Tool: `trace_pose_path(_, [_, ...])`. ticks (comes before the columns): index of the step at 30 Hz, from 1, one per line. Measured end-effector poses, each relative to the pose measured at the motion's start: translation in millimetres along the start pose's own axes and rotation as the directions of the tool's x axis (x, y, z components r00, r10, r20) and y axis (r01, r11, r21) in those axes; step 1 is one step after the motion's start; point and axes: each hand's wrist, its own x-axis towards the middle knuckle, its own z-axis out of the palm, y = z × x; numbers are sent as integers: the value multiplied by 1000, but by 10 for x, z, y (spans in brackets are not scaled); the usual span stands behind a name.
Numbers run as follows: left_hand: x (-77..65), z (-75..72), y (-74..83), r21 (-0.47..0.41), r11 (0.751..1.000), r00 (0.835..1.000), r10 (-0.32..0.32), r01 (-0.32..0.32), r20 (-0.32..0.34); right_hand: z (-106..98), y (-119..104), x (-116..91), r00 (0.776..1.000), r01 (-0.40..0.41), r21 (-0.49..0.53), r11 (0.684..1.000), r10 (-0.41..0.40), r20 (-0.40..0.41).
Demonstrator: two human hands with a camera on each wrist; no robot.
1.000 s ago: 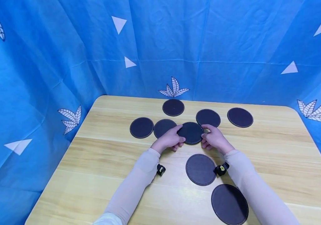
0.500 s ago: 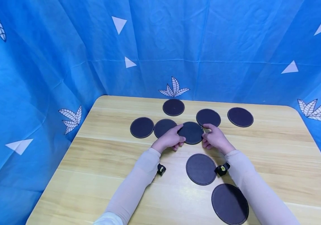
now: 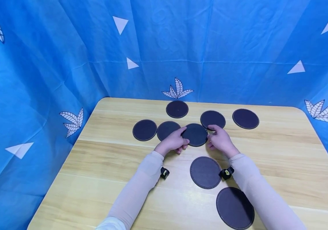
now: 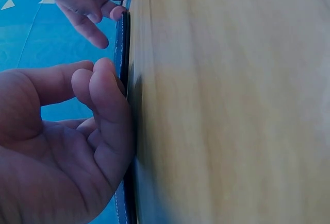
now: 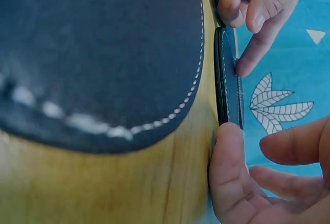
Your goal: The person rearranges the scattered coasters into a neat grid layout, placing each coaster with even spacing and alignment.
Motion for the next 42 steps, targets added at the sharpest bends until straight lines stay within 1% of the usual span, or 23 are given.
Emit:
trace_pose_path(5, [-1, 8, 14, -1, 1000, 1000, -10, 10, -8, -6, -2, -4, 1000, 0, 13, 1000, 0, 5])
trace_pose_path(9, [5, 17, 12, -3, 1000, 1000, -13, 13, -14, -35, 1, 5, 1000, 15, 19, 1000, -15, 11])
trace_pose_path(12, [8, 22, 9, -5, 1000, 1000, -14, 14, -17, -85, 1, 17, 1000, 27, 27, 999, -27, -4])
trace_pose_path(15, [19, 30, 6, -10, 1000, 1000, -8, 8, -20, -170, 11, 41, 997, 59, 12, 998, -58, -52])
trace_pose_path(19, [54, 60, 35, -32, 999, 999, 42, -43, -29, -316, 30, 83, 989, 89, -25, 996, -92, -118])
trace_pose_path(20, [67, 71, 58, -37, 997, 998, 60, -62, -32, -355, 35, 93, 987, 87, -33, 996, -90, -130])
trace_pose_path(22, [102, 97, 128, -19, 995, 994, 100, -101, -45, -428, 45, 115, 986, 72, -48, 996, -78, -150])
trace_pose_path(25, [185, 141, 261, 14, 991, 989, 135, -134, -66, -516, 53, 140, 986, 37, -66, 997, -47, -157])
trace_pose_path(27, [261, 165, 354, 24, 990, 988, 139, -137, -69, -550, 53, 157, 988, 13, -66, 998, -23, -151])
trace_pose_path(31, [476, 233, 504, 16, 993, 992, 119, -119, -42, -592, 74, 181, 993, -16, -37, 999, 12, -120])
trace_pose_path(34, [607, 271, 591, 48, 994, 995, 101, -100, -19, -589, 79, 191, 995, -16, -18, 1000, 15, -98])
trace_pose_path(38, [736, 322, 665, 108, 992, 998, 64, -64, 7, -595, 78, 193, 996, -7, 11, 1000, 8, -86])
trace_pose_path(40, [788, 348, 687, 109, 993, 999, 51, -52, 17, -611, 77, 193, 996, -1, 44, 999, 5, -92])
trace_pose_path(42, [830, 373, 711, 83, 996, 999, 42, -44, 25, -639, 85, 199, 994, -2, 101, 995, 13, -106])
